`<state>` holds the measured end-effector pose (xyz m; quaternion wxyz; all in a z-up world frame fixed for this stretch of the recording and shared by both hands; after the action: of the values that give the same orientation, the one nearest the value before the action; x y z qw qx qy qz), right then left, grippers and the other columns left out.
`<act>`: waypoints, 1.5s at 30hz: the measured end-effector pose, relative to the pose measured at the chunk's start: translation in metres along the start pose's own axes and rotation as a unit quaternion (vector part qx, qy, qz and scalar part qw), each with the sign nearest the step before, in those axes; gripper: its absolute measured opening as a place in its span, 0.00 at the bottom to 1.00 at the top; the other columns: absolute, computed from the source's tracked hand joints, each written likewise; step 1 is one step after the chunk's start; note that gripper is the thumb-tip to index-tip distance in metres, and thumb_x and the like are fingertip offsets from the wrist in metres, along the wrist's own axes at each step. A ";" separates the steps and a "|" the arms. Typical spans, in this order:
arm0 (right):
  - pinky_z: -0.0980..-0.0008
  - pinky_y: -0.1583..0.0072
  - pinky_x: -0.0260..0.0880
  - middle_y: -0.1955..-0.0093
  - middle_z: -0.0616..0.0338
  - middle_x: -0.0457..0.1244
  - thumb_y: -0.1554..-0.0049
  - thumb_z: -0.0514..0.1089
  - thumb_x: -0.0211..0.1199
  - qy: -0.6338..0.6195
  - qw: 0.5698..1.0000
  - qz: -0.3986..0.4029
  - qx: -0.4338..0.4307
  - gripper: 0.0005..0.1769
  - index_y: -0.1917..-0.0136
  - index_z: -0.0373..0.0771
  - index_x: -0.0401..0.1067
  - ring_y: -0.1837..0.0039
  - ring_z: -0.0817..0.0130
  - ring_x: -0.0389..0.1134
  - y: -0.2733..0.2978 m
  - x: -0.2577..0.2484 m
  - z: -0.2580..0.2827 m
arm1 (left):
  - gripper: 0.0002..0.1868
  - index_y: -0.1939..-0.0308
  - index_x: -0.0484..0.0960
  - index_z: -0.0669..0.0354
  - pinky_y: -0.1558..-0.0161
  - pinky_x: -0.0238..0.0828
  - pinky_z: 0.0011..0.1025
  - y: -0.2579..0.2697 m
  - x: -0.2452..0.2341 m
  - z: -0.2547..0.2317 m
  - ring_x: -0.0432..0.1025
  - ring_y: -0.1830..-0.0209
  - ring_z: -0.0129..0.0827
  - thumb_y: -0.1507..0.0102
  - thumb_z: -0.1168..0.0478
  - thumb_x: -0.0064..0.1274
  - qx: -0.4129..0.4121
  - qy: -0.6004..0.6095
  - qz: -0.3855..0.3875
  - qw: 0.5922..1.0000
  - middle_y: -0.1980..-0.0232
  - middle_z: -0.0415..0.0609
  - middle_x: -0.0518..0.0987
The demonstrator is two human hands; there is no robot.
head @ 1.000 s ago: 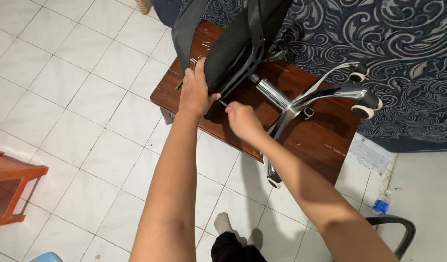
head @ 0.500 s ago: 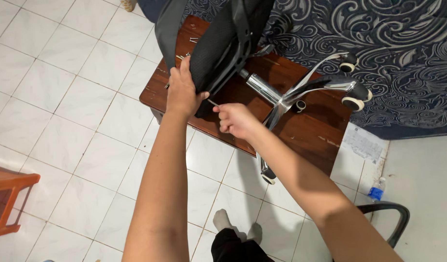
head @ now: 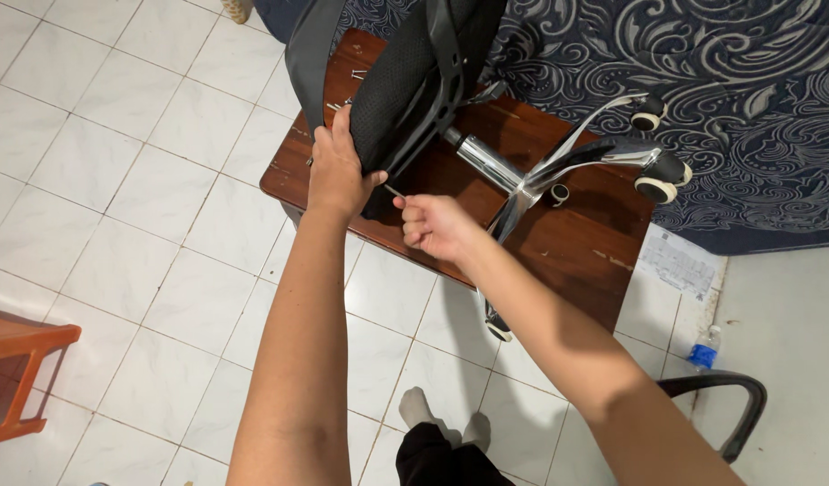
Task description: The person disassembles an office chair by removing the backrest frame and then the seat from the base. They use an Allen key to loosen and remove screws, then place the removed parts aside.
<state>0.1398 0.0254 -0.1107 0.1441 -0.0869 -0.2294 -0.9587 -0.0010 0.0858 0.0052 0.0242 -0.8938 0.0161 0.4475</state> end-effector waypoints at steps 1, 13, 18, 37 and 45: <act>0.69 0.61 0.64 0.70 0.58 0.62 0.33 0.42 0.51 0.053 0.998 -0.013 -0.024 0.10 0.50 0.35 0.70 0.68 0.66 0.65 0.002 0.001 0.004 | 0.62 0.25 0.47 0.42 0.37 0.65 0.48 -0.001 0.000 0.000 0.65 0.37 0.57 0.52 0.61 0.76 -0.001 0.000 0.000 1.000 0.41 0.59 0.63; 0.72 0.68 0.51 0.75 0.73 0.49 0.35 0.40 0.50 -0.098 0.993 -0.027 0.062 0.08 0.49 0.35 0.68 0.74 0.79 0.47 -0.002 -0.002 -0.016 | 0.61 0.24 0.46 0.40 0.36 0.65 0.46 0.000 0.002 0.001 0.64 0.36 0.53 0.50 0.60 0.75 -0.024 -0.017 0.017 0.999 0.41 0.57 0.63; 0.73 0.68 0.52 0.75 0.74 0.50 0.34 0.41 0.50 -0.180 0.981 0.030 0.070 0.09 0.48 0.34 0.68 0.74 0.80 0.48 -0.010 -0.005 -0.021 | 0.62 0.24 0.45 0.40 0.36 0.65 0.46 -0.001 0.004 0.002 0.64 0.36 0.52 0.51 0.60 0.75 -0.043 -0.022 0.030 0.998 0.41 0.56 0.62; 0.62 0.56 0.67 0.64 0.51 0.68 0.31 0.43 0.52 0.411 0.873 -0.123 -0.232 0.12 0.47 0.35 0.73 0.62 0.57 0.70 0.019 -0.003 0.034 | 0.61 0.24 0.47 0.39 0.35 0.65 0.46 0.001 0.001 0.000 0.64 0.35 0.52 0.51 0.61 0.75 -0.039 -0.008 0.021 0.999 0.40 0.56 0.62; 0.62 0.56 0.68 0.62 0.50 0.68 0.30 0.43 0.52 0.099 0.991 -0.029 -0.085 0.12 0.46 0.34 0.73 0.60 0.55 0.70 -0.002 -0.007 0.006 | 0.61 0.24 0.46 0.40 0.34 0.65 0.44 0.000 0.001 -0.001 0.64 0.36 0.52 0.50 0.61 0.75 -0.044 -0.011 0.029 0.999 0.40 0.56 0.61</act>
<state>0.1466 0.0312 -0.1076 0.1307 0.0031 -0.1342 -0.9823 0.0006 0.0852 0.0052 -0.0280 -0.8880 0.0224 0.4585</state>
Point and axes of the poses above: each hand's wrist, its own y-axis away from the middle knuckle, its own x-axis out of the palm, z = x × y, the point moved 10 cm from there along -y, towards the middle knuckle
